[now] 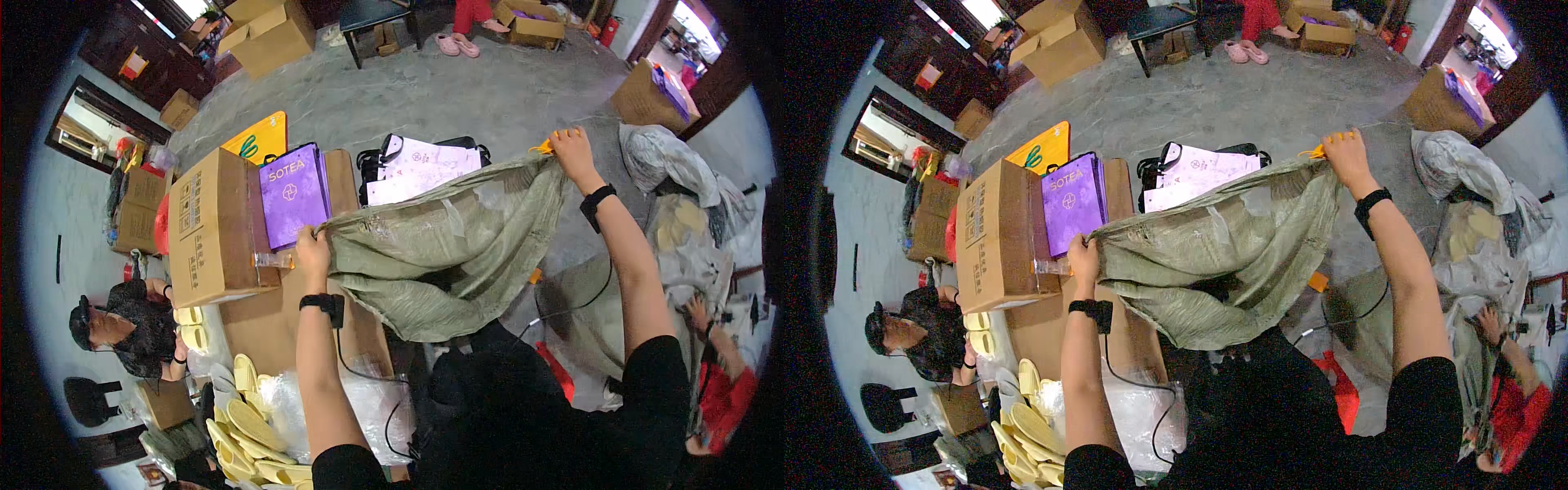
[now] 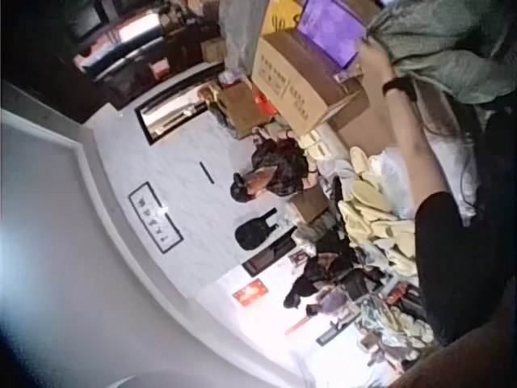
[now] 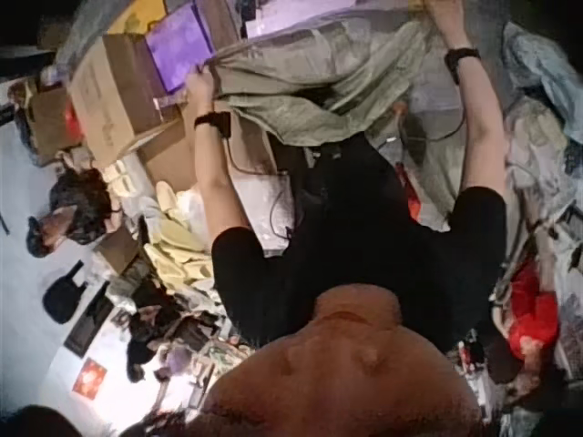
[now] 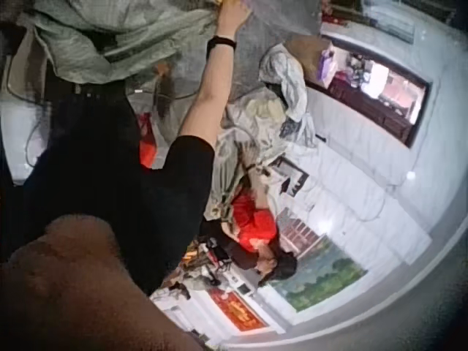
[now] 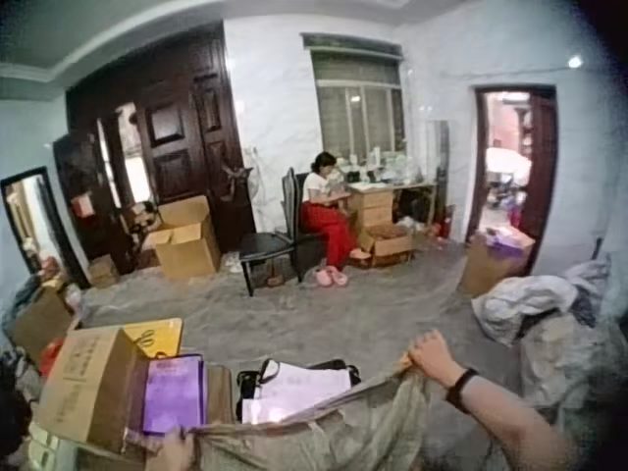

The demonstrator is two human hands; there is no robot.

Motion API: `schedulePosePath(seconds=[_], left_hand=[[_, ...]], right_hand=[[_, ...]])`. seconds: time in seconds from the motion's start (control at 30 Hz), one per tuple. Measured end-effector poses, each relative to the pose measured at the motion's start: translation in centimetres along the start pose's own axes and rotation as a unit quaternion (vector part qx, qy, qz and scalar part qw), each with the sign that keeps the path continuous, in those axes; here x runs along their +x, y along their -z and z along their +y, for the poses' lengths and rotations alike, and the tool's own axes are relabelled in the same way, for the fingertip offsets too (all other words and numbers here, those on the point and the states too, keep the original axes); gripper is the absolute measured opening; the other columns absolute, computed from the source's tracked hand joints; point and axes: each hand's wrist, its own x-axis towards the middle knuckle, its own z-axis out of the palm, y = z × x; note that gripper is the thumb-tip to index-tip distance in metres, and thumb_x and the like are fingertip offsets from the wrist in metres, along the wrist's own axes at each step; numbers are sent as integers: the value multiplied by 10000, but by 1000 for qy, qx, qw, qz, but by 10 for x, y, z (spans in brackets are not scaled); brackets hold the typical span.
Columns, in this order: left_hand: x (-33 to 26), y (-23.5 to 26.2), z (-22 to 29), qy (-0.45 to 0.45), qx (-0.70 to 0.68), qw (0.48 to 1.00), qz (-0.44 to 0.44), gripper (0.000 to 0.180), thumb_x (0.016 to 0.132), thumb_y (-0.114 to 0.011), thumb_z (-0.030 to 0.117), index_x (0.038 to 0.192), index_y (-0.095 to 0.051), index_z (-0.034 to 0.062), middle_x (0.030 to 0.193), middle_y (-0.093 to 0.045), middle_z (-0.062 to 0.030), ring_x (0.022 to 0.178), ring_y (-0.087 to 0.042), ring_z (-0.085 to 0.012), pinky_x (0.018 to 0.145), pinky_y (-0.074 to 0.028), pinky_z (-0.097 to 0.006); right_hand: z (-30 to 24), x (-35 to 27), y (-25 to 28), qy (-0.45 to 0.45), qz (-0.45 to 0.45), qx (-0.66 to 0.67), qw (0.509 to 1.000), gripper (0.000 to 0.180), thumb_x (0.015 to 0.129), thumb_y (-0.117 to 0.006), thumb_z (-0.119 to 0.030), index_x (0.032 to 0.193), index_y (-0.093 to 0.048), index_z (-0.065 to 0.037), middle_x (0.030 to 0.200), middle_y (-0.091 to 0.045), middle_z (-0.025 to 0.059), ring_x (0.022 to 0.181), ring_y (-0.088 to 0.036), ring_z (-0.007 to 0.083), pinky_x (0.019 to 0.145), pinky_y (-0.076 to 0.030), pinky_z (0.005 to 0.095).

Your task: The recorder is inspecting, bagging, and packing finished yellow and white sandals into a large shipping bag at a workstation.

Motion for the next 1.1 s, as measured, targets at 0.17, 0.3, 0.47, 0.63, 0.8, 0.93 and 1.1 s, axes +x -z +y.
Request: schedulePosePath(seconds=[0.17, 0.3, 0.47, 0.63, 0.8, 0.93, 1.1], left_hand=[[46, -53, 34, 49, 247, 958, -138, 272, 796, -595, 269, 852, -637, 6, 837, -635, -218, 800, -612, -393, 715, -483, -451], [74, -81, 30, 238, 202, 943, -120, 224, 771, -582, 239, 855, -683, 58, 873, -649, -209, 839, -634, -367, 711, -504, -443], [77, -106, 10, 227, 113, 967, -6, 301, 757, -660, 299, 896, -624, 35, 831, -640, -208, 817, -616, -370, 681, -469, -420], [61, -115, 4, 210, 22, 968, -139, 333, 802, -640, 308, 863, -599, -17, 806, -618, -218, 766, -584, -380, 694, -450, -412], [42, -125, -2, 202, -174, 955, -135, 399, 883, -543, 329, 843, -615, -61, 790, -621, -149, 763, -580, -262, 727, -443, -345], [25, -118, -18, 307, -302, 890, -149, 440, 928, -461, 394, 974, -614, -16, 871, -622, -63, 814, -554, -164, 768, -437, -297], [12, -118, -10, 376, -498, 764, -163, 470, 959, -363, 420, 1205, -506, 47, 1089, -581, -82, 982, -554, -188, 867, -443, -314]], right_hand=[[-2, 37, -63, -51, -37, 41, 997, 354, 748, -645, -176, 1082, -552, -107, 1078, -567, 82, 1023, -539, 256, 935, -379, 452], [-25, 49, -106, -80, -63, 49, 994, 622, 675, -734, -218, 1225, -468, -102, 1137, -531, 105, 1019, -521, 278, 874, -391, 456], [-40, 39, -166, -160, -193, 136, 958, 529, 732, -703, -317, 1160, -499, -81, 1063, -583, 139, 956, -575, 312, 757, -467, 448], [-32, 19, -196, -131, -279, 163, 937, 415, 755, -661, -422, 923, -622, -45, 823, -645, 165, 806, -630, 328, 655, -503, 416], [-22, -18, -250, -67, -266, 139, 952, 264, 780, -609, -328, 812, -650, -70, 762, -648, 149, 738, -638, 329, 626, -506, 419], [-55, -26, -226, -40, -291, 186, 937, 185, 793, -525, -178, 864, -665, -80, 834, -659, 158, 765, -649, 295, 612, -509, 381], [-22, -71, -244, -308, -309, 619, 653, 248, 869, -480, -221, 935, -648, -51, 906, -661, 105, 732, -625, 164, 589, -488, 292]])
